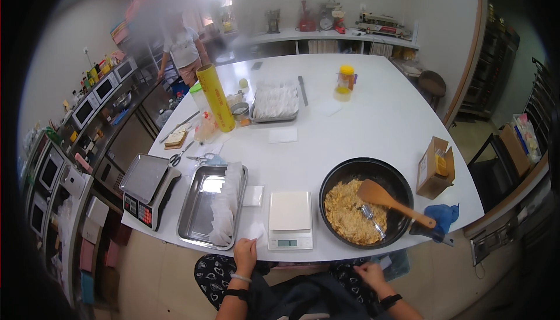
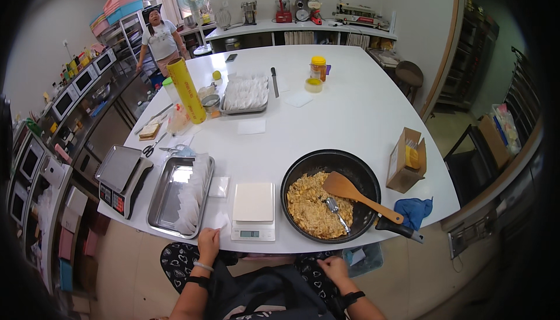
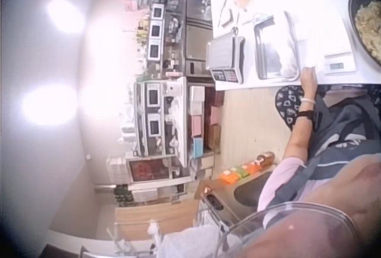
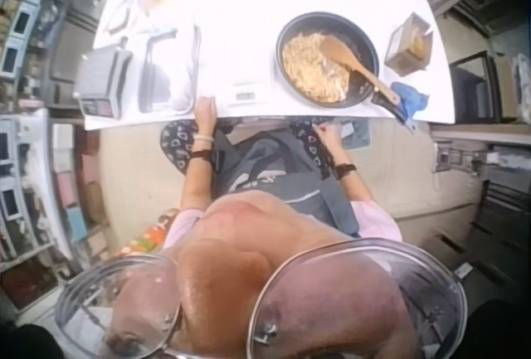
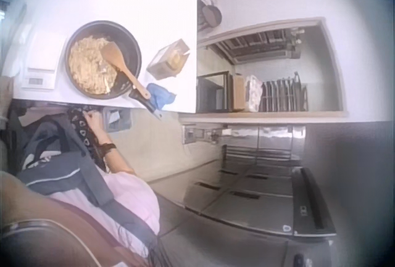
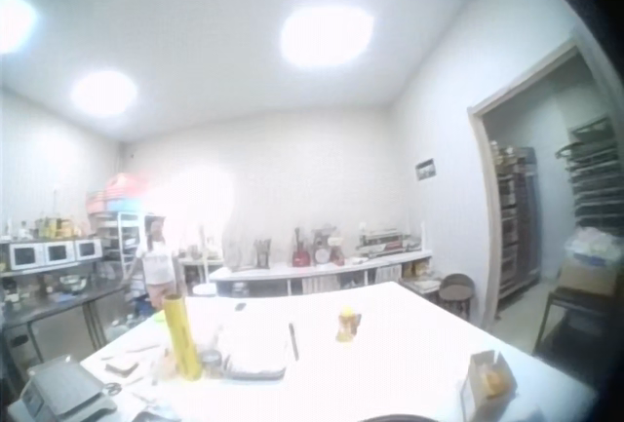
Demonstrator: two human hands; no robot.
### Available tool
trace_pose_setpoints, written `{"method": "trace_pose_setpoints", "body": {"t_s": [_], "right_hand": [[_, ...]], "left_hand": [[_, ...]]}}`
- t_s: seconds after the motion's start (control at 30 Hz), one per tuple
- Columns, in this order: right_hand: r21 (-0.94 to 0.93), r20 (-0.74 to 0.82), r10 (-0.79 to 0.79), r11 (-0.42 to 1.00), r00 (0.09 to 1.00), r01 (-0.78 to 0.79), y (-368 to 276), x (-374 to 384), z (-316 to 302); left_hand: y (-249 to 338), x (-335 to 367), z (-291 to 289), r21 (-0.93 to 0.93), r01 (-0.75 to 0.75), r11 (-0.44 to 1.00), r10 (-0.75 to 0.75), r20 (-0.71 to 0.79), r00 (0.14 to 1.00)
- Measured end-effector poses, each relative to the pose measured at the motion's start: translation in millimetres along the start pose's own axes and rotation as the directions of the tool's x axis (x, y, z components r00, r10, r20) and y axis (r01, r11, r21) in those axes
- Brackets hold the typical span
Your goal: The person prepares small white pouches by hand and fills them with a cooked mixture using a metal spoon from a large pan. The person places the filled pouches into a metal tray on the counter after weighing them on a digital scale.
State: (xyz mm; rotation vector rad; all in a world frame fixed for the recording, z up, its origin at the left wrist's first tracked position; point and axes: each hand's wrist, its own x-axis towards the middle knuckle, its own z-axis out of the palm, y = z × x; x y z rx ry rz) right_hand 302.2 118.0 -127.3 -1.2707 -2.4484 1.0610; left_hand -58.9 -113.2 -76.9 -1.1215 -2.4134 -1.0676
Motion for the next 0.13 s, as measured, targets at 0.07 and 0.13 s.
{"method": "trace_pose_setpoints", "body": {"t_s": [0.07,0.13], "right_hand": [[-0.026,0.059,-0.026,0.999,0.998,0.028,-28.3,-1.7,4.8],[-0.025,0.167,-0.092,0.995,0.982,0.098,-41.2,-0.4,10.1]], "left_hand": [[0.1,-1.0,-2.0,-0.008,0.013,1.000,-0.013,0.008,1.000],[5.4,4.3,-5.9,-0.011,0.005,1.000,-0.004,0.026,1.000]]}}
